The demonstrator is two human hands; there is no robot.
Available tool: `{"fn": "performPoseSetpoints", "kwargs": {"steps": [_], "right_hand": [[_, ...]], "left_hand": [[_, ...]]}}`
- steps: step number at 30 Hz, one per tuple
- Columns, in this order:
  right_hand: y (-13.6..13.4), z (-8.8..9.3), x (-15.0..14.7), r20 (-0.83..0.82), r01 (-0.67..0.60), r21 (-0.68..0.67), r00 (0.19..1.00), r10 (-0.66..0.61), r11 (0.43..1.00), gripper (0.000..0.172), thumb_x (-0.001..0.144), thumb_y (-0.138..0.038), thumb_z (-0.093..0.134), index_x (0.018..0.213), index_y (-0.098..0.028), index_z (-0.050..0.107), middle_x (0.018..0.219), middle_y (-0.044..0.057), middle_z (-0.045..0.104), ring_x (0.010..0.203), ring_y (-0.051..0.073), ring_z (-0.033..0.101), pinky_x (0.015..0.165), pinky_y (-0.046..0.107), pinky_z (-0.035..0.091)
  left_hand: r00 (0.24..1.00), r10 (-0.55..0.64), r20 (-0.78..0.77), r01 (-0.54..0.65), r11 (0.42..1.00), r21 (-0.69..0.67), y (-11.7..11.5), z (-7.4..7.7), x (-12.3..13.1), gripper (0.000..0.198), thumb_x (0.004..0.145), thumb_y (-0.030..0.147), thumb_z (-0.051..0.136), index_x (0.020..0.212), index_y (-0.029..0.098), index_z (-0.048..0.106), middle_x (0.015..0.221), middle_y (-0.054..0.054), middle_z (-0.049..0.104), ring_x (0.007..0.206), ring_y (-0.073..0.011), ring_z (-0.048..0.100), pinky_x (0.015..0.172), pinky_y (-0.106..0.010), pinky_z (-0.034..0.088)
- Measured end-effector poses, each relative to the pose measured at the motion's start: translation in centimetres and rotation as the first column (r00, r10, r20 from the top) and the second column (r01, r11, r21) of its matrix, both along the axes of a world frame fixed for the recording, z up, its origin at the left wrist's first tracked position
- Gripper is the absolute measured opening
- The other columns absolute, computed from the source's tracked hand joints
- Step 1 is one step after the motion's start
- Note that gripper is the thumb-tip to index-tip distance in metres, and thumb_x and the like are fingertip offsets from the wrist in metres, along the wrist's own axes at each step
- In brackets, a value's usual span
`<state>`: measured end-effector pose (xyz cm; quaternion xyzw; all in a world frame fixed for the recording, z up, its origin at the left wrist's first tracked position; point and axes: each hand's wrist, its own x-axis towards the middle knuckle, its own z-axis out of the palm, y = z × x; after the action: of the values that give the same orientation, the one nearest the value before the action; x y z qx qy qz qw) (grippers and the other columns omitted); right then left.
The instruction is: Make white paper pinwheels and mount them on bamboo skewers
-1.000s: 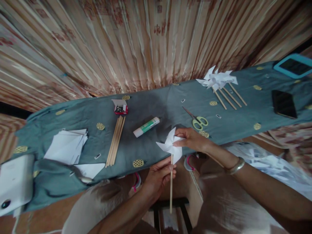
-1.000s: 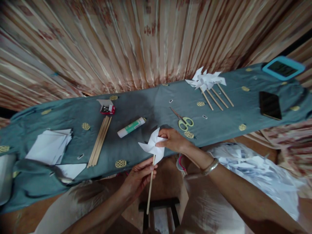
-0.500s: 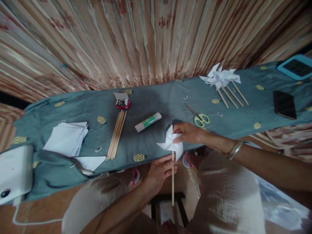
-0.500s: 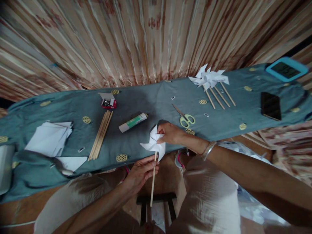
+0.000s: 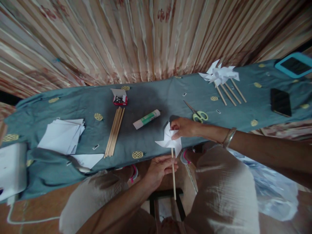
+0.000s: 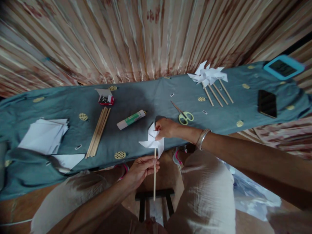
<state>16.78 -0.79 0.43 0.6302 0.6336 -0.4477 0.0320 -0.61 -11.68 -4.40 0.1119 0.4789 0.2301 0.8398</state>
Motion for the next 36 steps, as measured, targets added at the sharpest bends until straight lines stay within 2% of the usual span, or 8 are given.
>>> {"fn": "performPoseSetpoints", "kwargs": {"steps": [8, 21, 29, 36], "right_hand": [[0.2, 0.9, -0.8, 0.129, -0.047, 0.005, 0.991, 0.046, 0.999, 0.024, 0.062, -0.018, 0.077, 0.086, -0.014, 0.071, 0.075, 0.001, 0.072, 0.073, 0.016, 0.067, 0.060, 0.021, 0.048], [0.3, 1.5, -1.1, 0.127, -0.029, -0.036, 0.991, 0.033, 0.999, 0.026, 0.064, -0.014, 0.076, 0.090, -0.013, 0.072, 0.086, 0.004, 0.075, 0.079, 0.018, 0.068, 0.064, 0.021, 0.049], [0.1, 1.6, -1.3, 0.134, 0.009, -0.039, 0.991, -0.003, 0.999, 0.024, 0.063, -0.015, 0.077, 0.086, -0.013, 0.072, 0.085, 0.005, 0.074, 0.078, 0.018, 0.067, 0.061, 0.022, 0.047], [0.1, 1.3, -1.3, 0.139, 0.013, -0.013, 0.990, -0.011, 1.000, 0.022, 0.061, -0.015, 0.078, 0.081, -0.015, 0.071, 0.077, 0.003, 0.072, 0.073, 0.017, 0.066, 0.062, 0.023, 0.048]], "left_hand": [[1.000, 0.001, 0.013, -0.001, 1.000, 0.001, 0.0, -0.3, 0.0, 0.054, 0.032, 0.042, 0.094, 0.071, 0.011, 0.075, 0.067, -0.006, 0.072, 0.058, -0.0146, 0.066, 0.063, -0.027, 0.053], [0.999, -0.011, 0.036, 0.010, 1.000, 0.030, -0.1, -0.7, 0.1, 0.053, 0.035, 0.042, 0.094, 0.072, 0.010, 0.074, 0.069, -0.006, 0.071, 0.060, -0.0155, 0.066, 0.064, -0.029, 0.052], [0.999, -0.010, 0.051, 0.008, 0.999, 0.047, -0.1, -0.5, 0.1, 0.047, 0.040, 0.039, 0.093, 0.073, 0.011, 0.074, 0.071, -0.006, 0.072, 0.060, -0.0149, 0.065, 0.067, -0.030, 0.052], [0.999, -0.013, 0.033, 0.012, 0.999, 0.037, -0.1, -0.6, 0.3, 0.049, 0.036, 0.041, 0.094, 0.070, 0.012, 0.075, 0.069, -0.005, 0.072, 0.059, -0.0144, 0.066, 0.064, -0.027, 0.052]]}}
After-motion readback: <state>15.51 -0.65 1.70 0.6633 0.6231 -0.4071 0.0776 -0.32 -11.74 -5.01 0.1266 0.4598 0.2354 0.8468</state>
